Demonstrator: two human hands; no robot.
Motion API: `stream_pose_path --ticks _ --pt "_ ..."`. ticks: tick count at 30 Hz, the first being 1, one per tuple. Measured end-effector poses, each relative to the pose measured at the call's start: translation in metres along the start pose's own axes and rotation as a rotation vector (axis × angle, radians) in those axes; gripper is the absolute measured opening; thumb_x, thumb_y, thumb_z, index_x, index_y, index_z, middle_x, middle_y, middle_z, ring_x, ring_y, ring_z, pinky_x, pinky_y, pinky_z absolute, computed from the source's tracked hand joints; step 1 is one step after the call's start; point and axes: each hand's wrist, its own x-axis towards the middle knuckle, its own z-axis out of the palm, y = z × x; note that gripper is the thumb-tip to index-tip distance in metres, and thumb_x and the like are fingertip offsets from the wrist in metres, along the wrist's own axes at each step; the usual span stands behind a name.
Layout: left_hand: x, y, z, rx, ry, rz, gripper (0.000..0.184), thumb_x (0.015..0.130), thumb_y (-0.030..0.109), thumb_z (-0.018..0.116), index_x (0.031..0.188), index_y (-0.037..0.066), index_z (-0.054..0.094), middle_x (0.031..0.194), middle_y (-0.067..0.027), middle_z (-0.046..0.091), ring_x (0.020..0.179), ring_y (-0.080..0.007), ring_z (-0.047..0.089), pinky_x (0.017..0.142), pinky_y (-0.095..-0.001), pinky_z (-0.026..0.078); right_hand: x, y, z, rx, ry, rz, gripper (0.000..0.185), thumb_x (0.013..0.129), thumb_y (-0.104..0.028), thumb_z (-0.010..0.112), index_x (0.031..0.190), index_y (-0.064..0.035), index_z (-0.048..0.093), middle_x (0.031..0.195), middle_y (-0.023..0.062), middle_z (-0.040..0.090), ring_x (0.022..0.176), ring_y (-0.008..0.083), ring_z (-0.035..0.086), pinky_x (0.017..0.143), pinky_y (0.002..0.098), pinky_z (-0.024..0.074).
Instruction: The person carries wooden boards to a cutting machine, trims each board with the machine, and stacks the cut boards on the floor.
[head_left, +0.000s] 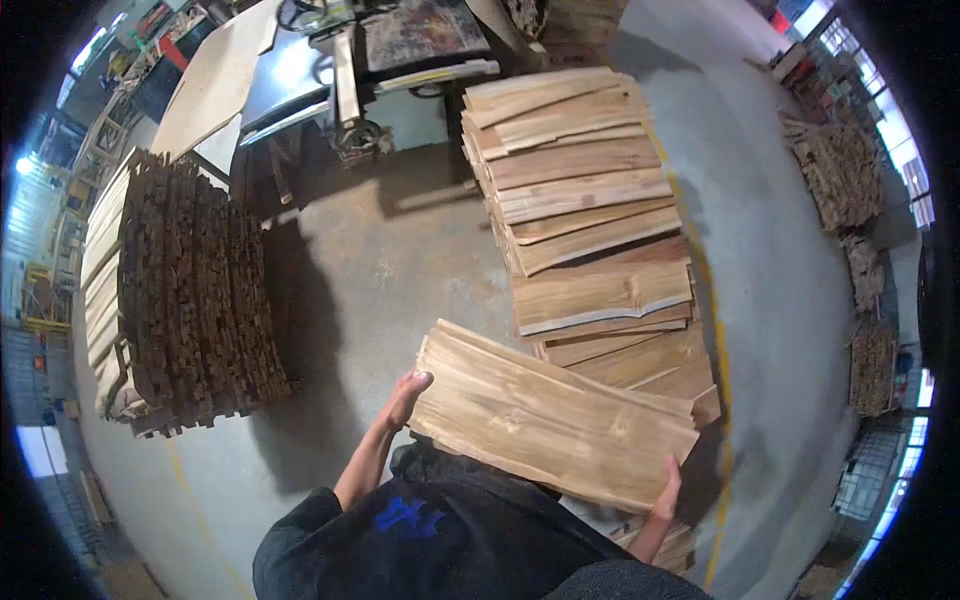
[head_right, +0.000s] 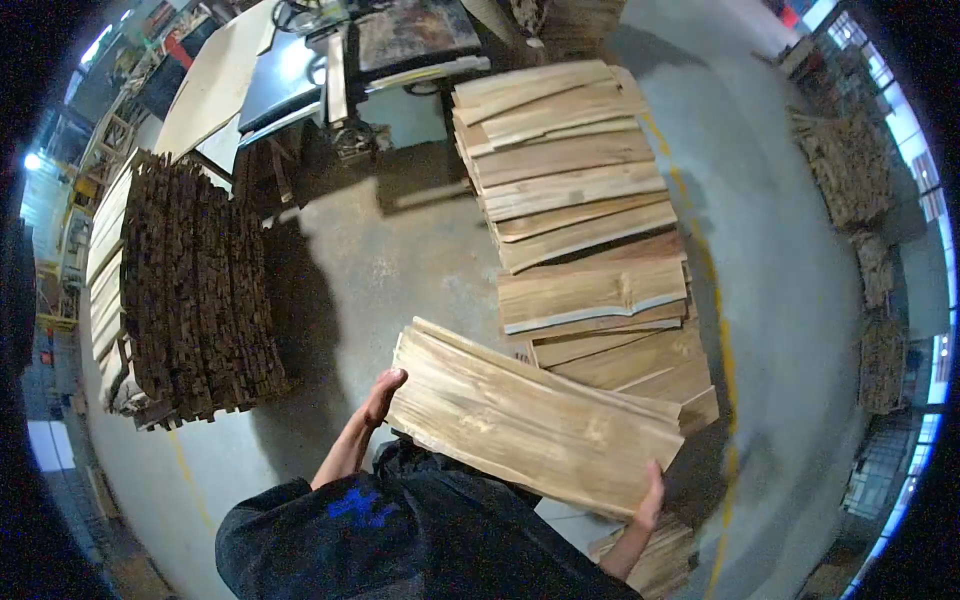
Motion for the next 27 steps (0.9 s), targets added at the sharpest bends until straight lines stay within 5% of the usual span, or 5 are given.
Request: stream_pose_path --ticks 4,11,15,17,27 --pt "-0.027 0.009 -0.044 0.006 -0.025 0.158 0.084 0.081 0.051 0.065 0.143 0.0 0.038 0.133 -0.0122 0.052 0.124 -0.0228 0.049 0.105 -0.0389 0.039 -0.073 -0.002 0.045 0.302 0.01 0.087 0.071 0.084 -0.038 0.067 0.141 -0.0022 0.044 0.138 0.0133 0.05 0.125 0.0269 0.047 0.106 0.0395 0.0358" --pt "-0.081 0.093 -0.086 -0.035 -0.044 0.184 0.106 0.07 0.069 0.072 0.147 0.008 0.03 0.141 -0.0083 0.042 0.13 -0.021 0.04 0.108 -0.0372 0.034 -0.075 0.024 0.095 0.153 -0.211 -0.002 0.074 0.084 -0.037 0.067 0.144 -0.0023 0.04 0.142 0.0137 0.045 0.128 0.0275 0.044 0.107 0.0401 0.0341" --pt "-0.058 0.101 -0.134 -0.115 -0.061 0.195 0.109 0.072 0.068 0.071 0.149 0.009 0.024 0.145 -0.0083 0.037 0.133 -0.0217 0.037 0.11 -0.0395 0.032 -0.159 0.13 0.107 0.113 -0.254 -0.103 0.077 0.083 -0.037 0.068 0.145 -0.0023 0.038 0.144 0.0139 0.043 0.13 0.0278 0.041 0.108 0.0405 0.033" --pt "-0.026 0.091 -0.171 -0.066 -0.107 0.274 0.108 0.074 0.066 0.069 0.15 0.007 0.023 0.145 -0.0092 0.038 0.133 -0.0222 0.038 0.111 -0.04 0.031 -0.049 0.006 0.222 0.091 -0.25 -0.171 0.078 0.083 -0.036 0.068 0.146 -0.0023 0.036 0.145 0.0141 0.041 0.132 0.028 0.04 0.109 0.0407 0.0325" --pt "0.056 0.171 -0.345 -0.476 0.347 0.24 0.077 0.088 0.049 0.061 0.144 0.003 0.036 0.139 -0.0157 0.049 0.125 -0.029 0.05 0.106 -0.0416 0.039 0.073 -0.144 0.546 -0.169 -0.52 -0.422 0.088 0.082 -0.034 0.069 0.151 -0.0029 0.025 0.153 0.0148 0.03 0.14 0.0287 0.03 0.113 0.0417 0.0273"
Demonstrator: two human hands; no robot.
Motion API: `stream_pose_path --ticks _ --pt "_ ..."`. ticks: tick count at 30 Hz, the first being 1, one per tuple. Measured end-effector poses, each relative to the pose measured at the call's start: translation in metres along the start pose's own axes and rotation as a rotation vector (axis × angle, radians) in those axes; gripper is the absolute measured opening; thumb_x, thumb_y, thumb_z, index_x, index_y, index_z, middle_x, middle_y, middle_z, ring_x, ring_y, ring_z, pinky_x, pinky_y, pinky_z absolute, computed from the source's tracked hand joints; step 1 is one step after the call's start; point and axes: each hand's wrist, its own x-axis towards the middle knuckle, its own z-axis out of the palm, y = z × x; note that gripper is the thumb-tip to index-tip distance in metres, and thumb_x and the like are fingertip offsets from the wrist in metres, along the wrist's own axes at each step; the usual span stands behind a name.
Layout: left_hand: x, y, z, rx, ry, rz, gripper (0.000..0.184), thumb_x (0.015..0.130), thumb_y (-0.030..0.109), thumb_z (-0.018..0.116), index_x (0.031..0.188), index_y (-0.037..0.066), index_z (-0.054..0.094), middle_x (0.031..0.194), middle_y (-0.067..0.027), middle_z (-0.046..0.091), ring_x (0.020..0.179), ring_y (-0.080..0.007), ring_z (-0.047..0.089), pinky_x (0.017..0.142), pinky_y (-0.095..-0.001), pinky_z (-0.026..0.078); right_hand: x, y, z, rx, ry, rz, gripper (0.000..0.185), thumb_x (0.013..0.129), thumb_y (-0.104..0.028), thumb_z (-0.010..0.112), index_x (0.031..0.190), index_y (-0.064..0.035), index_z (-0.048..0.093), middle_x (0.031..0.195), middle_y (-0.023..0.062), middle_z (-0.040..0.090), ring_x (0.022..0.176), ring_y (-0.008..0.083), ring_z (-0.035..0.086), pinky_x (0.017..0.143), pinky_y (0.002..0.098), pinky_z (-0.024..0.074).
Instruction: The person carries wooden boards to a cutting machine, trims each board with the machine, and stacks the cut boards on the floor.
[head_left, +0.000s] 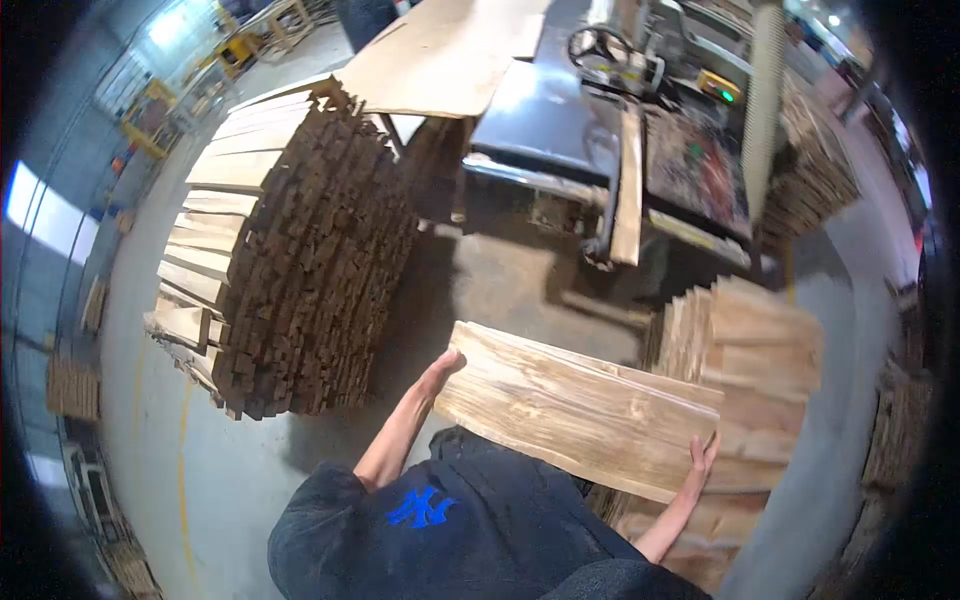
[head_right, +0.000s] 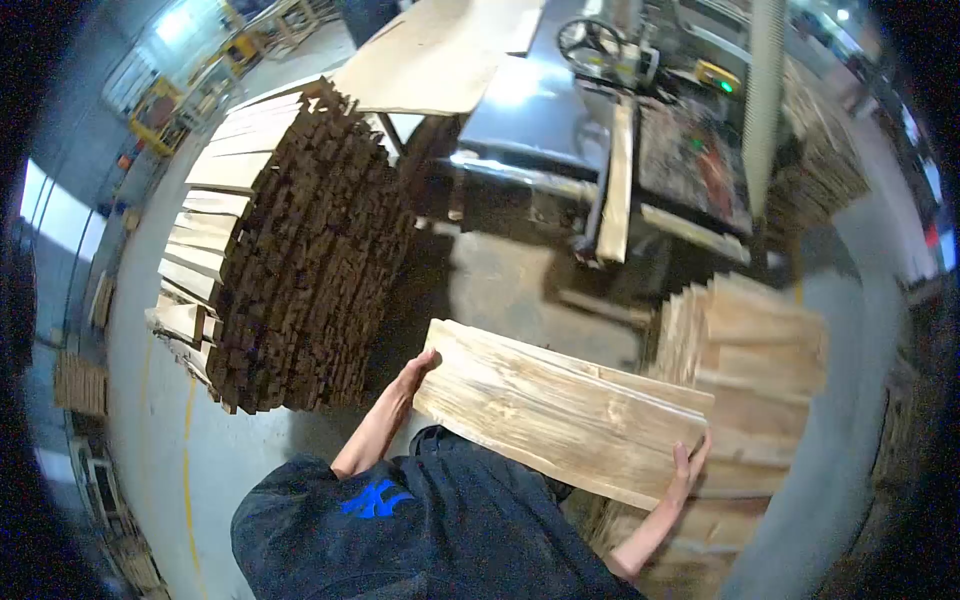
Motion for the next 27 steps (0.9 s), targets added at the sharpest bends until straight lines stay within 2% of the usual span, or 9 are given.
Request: stream_pose_path --ticks 3,5,9,11,13,17,21,24,27 --pt "0.011 0.06 0.011 -0.127 0.194 0.056 0.076 0.086 0.048 0.064 0.141 0.001 0.041 0.134 -0.0181 0.055 0.12 -0.0318 0.055 0.103 -0.0442 0.044 0.09 -0.065 0.098 -0.032 -0.195 -0.072 0.092 0.08 -0.029 0.071 0.153 -0.0036 0.022 0.156 0.0154 0.024 0.143 0.0279 0.024 0.116 0.0406 0.0221" --pt "0.002 0.085 0.019 -0.205 0.405 0.195 0.066 0.087 0.044 0.061 0.135 0.001 0.047 0.127 -0.0172 0.058 0.113 -0.0309 0.059 0.099 -0.0429 0.046 0.138 -0.12 0.164 -0.025 -0.432 -0.048 0.085 0.08 -0.027 0.071 0.149 -0.0015 0.028 0.15 0.0156 0.035 0.138 0.0273 0.034 0.113 0.0395 0.0272" --pt "0.015 0.111 0.005 -0.449 0.403 0.35 0.073 0.086 0.053 0.058 0.136 0.001 0.046 0.126 -0.0204 0.059 0.112 -0.0329 0.059 0.099 -0.0436 0.046 0.224 -0.186 0.31 0.035 -0.728 -0.003 0.078 0.078 -0.02 0.076 0.14 0.0013 0.035 0.124 0.0174 0.057 0.113 0.024 0.056 0.099 0.0364 0.0435" --pt "0.033 0.106 -0.019 -0.525 0.369 0.424 0.07 0.088 0.049 0.059 0.138 0.002 0.044 0.13 -0.0187 0.056 0.117 -0.0324 0.057 0.102 -0.0441 0.044 0.246 -0.212 0.381 0.041 -0.835 0.004 0.083 0.077 -0.019 0.077 0.142 0.0014 0.031 0.123 0.0202 0.056 0.111 0.025 0.058 0.096 0.0366 0.0458" --pt "0.061 0.119 -0.049 -0.497 0.609 0.581 0.068 0.088 0.044 0.063 0.139 0.003 0.044 0.135 -0.016 0.053 0.123 -0.0312 0.052 0.105 -0.0447 0.042 0.266 -0.241 0.448 0.058 -1.014 -0.022 0.081 0.079 -0.023 0.076 0.143 0.0003 0.033 0.122 0.0165 0.058 0.11 0.0227 0.058 0.094 0.0352 0.0462" --pt "0.113 0.207 -0.06 -0.447 0.519 0.624 0.069 0.089 0.048 0.06 0.138 0.003 0.044 0.135 -0.0146 0.053 0.122 -0.0297 0.052 0.106 -0.044 0.041 0.323 -0.279 0.602 -0.044 -1.158 -0.137 0.049 0.086 -0.028 0.071 0.124 0.0005 0.058 0.11 0.0054 0.065 0.096 0.0119 0.062 0.086 0.0267 0.0477" --pt "0.168 0.286 -0.099 -0.53 0.59 0.567 0.071 0.093 0.056 0.045 0.141 0.003 0.041 0.136 -0.0176 0.052 0.12 -0.0331 0.053 0.103 -0.0473 0.042 0.373 -0.303 0.763 -0.121 -1.246 0.047 0.037 0.086 -0.035 0.071 0.101 -0.0016 0.072 0.097 0.0039 0.069 0.089 0.0101 0.063 0.08 0.0254 0.0484" --pt "0.197 0.347 -0.088 -0.558 0.434 0.599 0.079 0.092 0.065 0.037 0.145 0.006 0.036 0.142 -0.0179 0.046 0.128 -0.0368 0.047 0.107 -0.0504 0.039 0.412 -0.318 0.886 -0.506 -1.356 -0.24 0.075 0.08 -0.062 0.066 0.121 0.0003 0.065 0.126 0.0153 0.062 0.119 0.024 0.056 0.104 0.0349 0.0397" --pt "0.23 0.384 -0.084 -0.603 0.622 0.53 0.081 0.092 0.068 0.035 0.147 0.008 0.035 0.144 -0.0159 0.045 0.129 -0.0359 0.046 0.108 -0.0505 0.038 0.398 -0.38 0.971 -0.638 -1.41 -0.434 0.092 0.076 -0.078 0.055 0.122 0.0019 0.063 0.132 0.0207 0.057 0.126 0.0327 0.051 0.106 0.0396 0.0376"
